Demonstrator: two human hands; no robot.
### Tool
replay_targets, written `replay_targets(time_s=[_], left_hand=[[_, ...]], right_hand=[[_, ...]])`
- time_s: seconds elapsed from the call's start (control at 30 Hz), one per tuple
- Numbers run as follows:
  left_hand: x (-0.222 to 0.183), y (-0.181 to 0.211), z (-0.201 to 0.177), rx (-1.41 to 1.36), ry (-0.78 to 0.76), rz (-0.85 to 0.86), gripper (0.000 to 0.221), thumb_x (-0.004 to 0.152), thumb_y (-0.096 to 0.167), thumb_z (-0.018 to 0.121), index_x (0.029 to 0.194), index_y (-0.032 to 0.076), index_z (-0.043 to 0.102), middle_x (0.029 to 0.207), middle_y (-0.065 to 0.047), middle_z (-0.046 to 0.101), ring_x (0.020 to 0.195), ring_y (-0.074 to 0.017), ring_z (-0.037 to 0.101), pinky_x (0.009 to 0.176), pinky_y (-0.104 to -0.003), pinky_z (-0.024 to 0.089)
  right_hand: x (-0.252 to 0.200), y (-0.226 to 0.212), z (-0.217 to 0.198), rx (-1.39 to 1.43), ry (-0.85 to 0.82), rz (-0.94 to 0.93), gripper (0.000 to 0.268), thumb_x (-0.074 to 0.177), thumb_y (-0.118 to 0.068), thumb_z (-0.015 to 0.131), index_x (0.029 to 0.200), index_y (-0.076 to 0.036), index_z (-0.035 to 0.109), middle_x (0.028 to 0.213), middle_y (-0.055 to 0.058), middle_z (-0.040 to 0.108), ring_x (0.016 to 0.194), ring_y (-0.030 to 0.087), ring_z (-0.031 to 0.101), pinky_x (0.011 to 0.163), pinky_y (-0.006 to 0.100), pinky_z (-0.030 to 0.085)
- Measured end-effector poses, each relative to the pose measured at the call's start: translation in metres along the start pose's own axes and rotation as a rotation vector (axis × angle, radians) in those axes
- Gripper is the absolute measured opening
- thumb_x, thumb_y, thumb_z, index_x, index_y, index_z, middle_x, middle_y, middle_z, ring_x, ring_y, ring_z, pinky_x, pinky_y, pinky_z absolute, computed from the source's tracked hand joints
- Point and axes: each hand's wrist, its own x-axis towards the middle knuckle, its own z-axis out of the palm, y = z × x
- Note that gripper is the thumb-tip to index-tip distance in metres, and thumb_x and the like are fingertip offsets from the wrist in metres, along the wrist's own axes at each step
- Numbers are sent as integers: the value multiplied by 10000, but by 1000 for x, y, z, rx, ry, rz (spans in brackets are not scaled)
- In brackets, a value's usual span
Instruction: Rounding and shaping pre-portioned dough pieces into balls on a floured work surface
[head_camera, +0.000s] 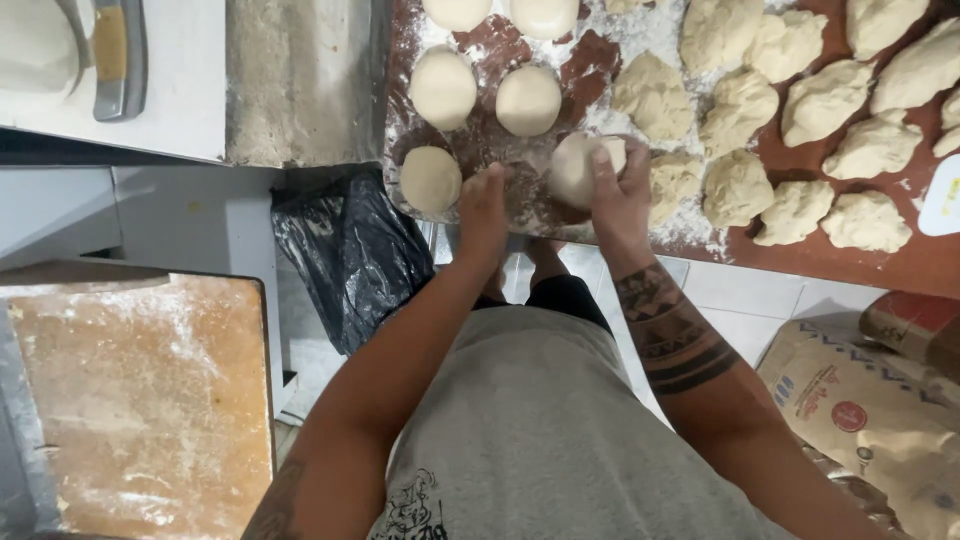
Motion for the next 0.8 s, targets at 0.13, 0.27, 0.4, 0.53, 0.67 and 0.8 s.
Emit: replay_targets(time_s=[0.13, 0.27, 0.4, 0.53, 0.67, 0.8], left_hand=[[2, -19, -25, -34, -108, -310, 610, 1038, 618, 426, 1323, 117, 625, 1463, -192, 470, 1389, -417, 442, 1154, -555, 328], [-10, -20, -18, -24, -132, -354, 605, 1030, 571, 503, 1387, 90, 584, 1446, -223, 479, 1375, -442, 451, 1103, -598, 352], [7, 11, -2, -8, -198, -226, 785, 1004, 580, 536, 1540, 14, 434, 1524, -307, 420, 1421, -482, 429, 1160, -606, 360], [-6, 88, 7, -114, -118, -352, 894, 916, 638, 579, 1549, 40, 376, 1481, -276, 478, 1302, -404, 576, 1021, -543, 509], [-20, 116, 13, -387, 14, -282, 613, 1021, 504, 489, 1268, -37, 637, 1201, -264, 663, 1132, -370, 657, 1021, -575, 480], [-5, 44, 12, -30, -67, -179, 575, 924, 620, 605, 1279, 168, 624, 1209, -223, 652, 1139, -432, 663, 991, -591, 492]], right_hand=[[61, 112, -15, -798, 71, -894, 198, 972, -171, 661, 1142, -78, 619, 996, 122, 546, 969, 334, 559, 855, 467, 430], [66, 165, 14, -1637, 178, -1201, 204, 898, -256, 615, 715, -259, 525, 628, -41, 520, 570, 157, 584, 461, 387, 426], [31, 28, 29, -959, -83, -646, 279, 929, -418, 398, 928, -232, 607, 818, -18, 609, 752, 159, 632, 629, 362, 485], [-8, -8, 31, -3, -348, 87, 680, 889, -506, 253, 1302, -164, 672, 1163, 56, 658, 1110, 223, 625, 963, 374, 516], [-10, 18, 28, -296, -211, -315, 1127, 544, 95, 990, 1517, -44, 438, 1403, 222, 312, 1456, 471, 308, 1291, 576, 285], [-3, 39, 16, 293, -244, -106, 394, 1120, -307, 452, 1447, -92, 408, 1272, 228, 660, 1014, 268, 724, 804, 406, 625]])
